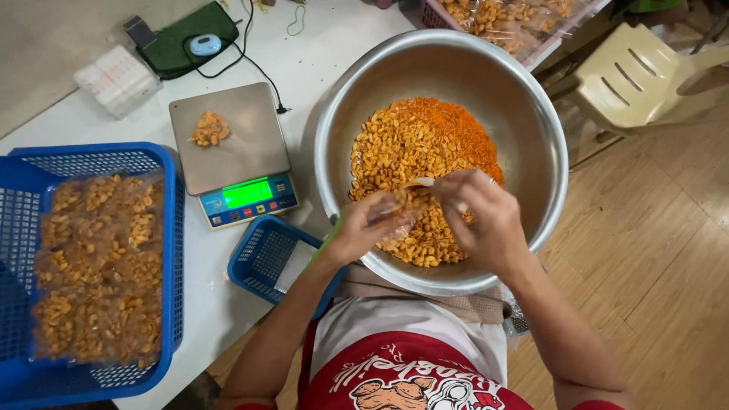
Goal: Scooping snack mixture from a large metal bowl into small plastic bags, weighing them, and placing them into a storage crate.
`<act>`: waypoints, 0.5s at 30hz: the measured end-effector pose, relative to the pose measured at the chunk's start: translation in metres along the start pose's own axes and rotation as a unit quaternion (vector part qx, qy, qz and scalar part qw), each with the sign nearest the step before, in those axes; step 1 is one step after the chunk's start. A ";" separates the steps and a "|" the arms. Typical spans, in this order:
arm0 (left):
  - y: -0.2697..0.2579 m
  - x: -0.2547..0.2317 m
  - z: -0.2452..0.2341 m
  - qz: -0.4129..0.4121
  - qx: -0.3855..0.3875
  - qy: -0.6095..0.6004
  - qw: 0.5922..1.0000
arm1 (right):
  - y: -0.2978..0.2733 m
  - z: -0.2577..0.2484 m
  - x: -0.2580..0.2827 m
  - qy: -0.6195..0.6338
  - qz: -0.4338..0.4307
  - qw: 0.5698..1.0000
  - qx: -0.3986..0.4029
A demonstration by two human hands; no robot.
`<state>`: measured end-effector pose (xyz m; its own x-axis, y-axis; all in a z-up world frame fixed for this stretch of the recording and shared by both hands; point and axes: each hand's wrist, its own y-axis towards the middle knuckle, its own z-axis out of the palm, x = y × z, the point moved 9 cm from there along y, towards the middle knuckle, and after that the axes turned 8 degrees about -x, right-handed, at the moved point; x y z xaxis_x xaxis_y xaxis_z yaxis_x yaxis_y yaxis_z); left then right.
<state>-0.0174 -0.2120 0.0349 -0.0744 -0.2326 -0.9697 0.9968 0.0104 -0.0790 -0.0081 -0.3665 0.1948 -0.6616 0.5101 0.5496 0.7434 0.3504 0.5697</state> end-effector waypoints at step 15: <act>0.023 -0.098 -0.017 0.002 -0.047 -0.252 0.966 | -0.022 -0.026 -0.026 -0.152 -0.025 0.986 -0.056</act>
<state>0.0125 -0.1721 0.1239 -0.0238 -0.6771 -0.7356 0.9884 0.0945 -0.1189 -0.0099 -0.4080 0.1834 -0.6249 0.7122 0.3198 0.6833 0.3007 0.6653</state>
